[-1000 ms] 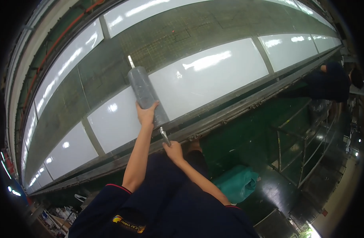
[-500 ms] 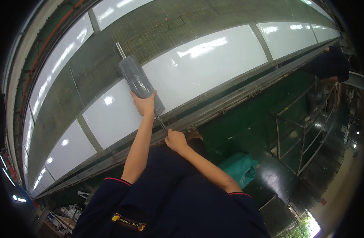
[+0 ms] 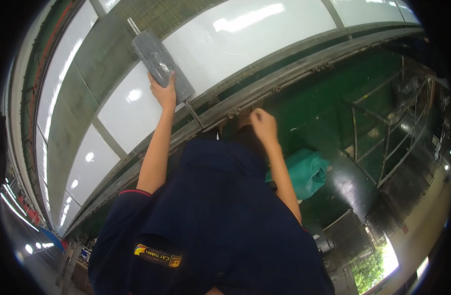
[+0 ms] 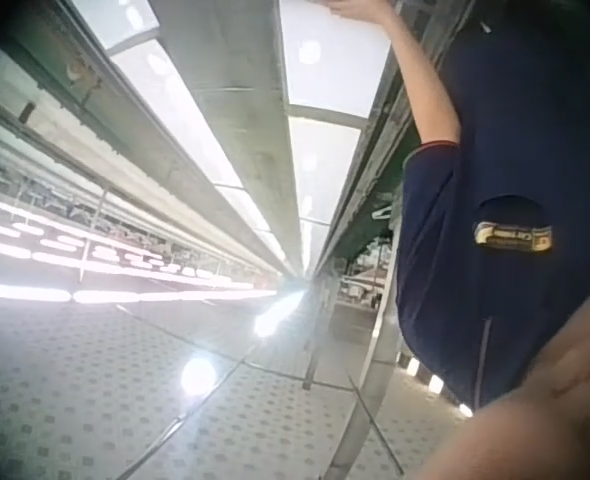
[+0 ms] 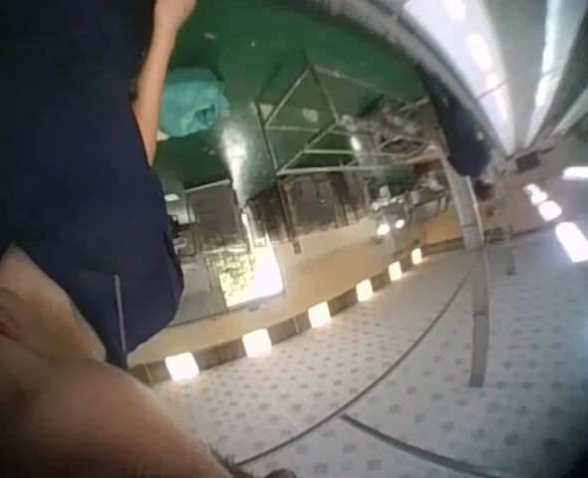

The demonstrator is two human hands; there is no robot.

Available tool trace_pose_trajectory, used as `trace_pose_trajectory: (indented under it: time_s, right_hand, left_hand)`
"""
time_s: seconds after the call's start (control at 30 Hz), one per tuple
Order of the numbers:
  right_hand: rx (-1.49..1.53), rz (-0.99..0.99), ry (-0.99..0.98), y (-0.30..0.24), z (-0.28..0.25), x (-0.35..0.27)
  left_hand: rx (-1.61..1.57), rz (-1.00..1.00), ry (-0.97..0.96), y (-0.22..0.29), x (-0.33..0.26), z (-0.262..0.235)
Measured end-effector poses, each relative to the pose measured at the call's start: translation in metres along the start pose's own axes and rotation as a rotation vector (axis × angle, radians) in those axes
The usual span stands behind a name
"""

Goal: Applying a protective plastic film or laminating a long white sheet using a roller on a production table.

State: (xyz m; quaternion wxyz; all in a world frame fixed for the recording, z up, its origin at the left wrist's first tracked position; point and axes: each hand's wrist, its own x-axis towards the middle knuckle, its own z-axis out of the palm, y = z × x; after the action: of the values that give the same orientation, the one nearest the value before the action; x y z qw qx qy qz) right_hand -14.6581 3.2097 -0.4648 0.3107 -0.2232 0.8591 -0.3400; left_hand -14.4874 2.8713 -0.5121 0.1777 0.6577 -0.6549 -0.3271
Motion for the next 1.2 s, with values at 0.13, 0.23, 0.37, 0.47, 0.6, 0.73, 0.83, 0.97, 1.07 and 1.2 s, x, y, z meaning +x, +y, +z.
trace_pose_trajectory:
  time_s: [0.13,0.23,0.37,0.47,0.6,0.73,0.83,0.97,1.07,1.2]
  right_hand:
    - [0.312,0.409,0.224,0.073,-0.054,-0.040]
    - [0.434,0.546,0.356,0.119,-0.064,-0.081]
    - [0.507,0.597,0.348,0.145,-0.041,-0.111]
    - [0.226,0.531,0.280,0.170,-0.018,-0.128]
    - [0.033,0.467,0.383,0.144,-0.034,-0.109]
    - [0.282,0.557,0.454,0.149,-0.068,-0.103]
    - [0.329,0.665,0.416,0.178,-0.081,-0.108]
    - [0.249,0.621,0.374,0.238,-0.084,-0.109]
    - [0.126,0.621,0.336,0.296,-0.116,-0.096]
    - [0.129,0.742,0.226,0.325,-0.202,-0.038]
  left_hand:
    - [-0.141,0.079,0.076,-0.003,-0.002,0.013]
    - [-0.018,0.019,0.076,0.036,-0.017,0.023]
    - [0.530,-0.109,0.010,0.143,-0.043,0.078]
    - [0.316,0.069,-0.162,0.226,-0.073,0.099]
    - [-0.188,0.493,-0.317,0.250,-0.037,0.107]
    - [-0.048,0.505,-0.044,0.209,0.032,0.150]
    - [0.006,0.520,-0.121,0.234,0.027,0.212]
    - [-0.057,0.681,-0.218,0.296,-0.007,0.302]
    - [0.059,0.728,-0.102,0.388,-0.047,0.397]
    - [0.022,0.656,-0.213,0.508,-0.057,0.510]
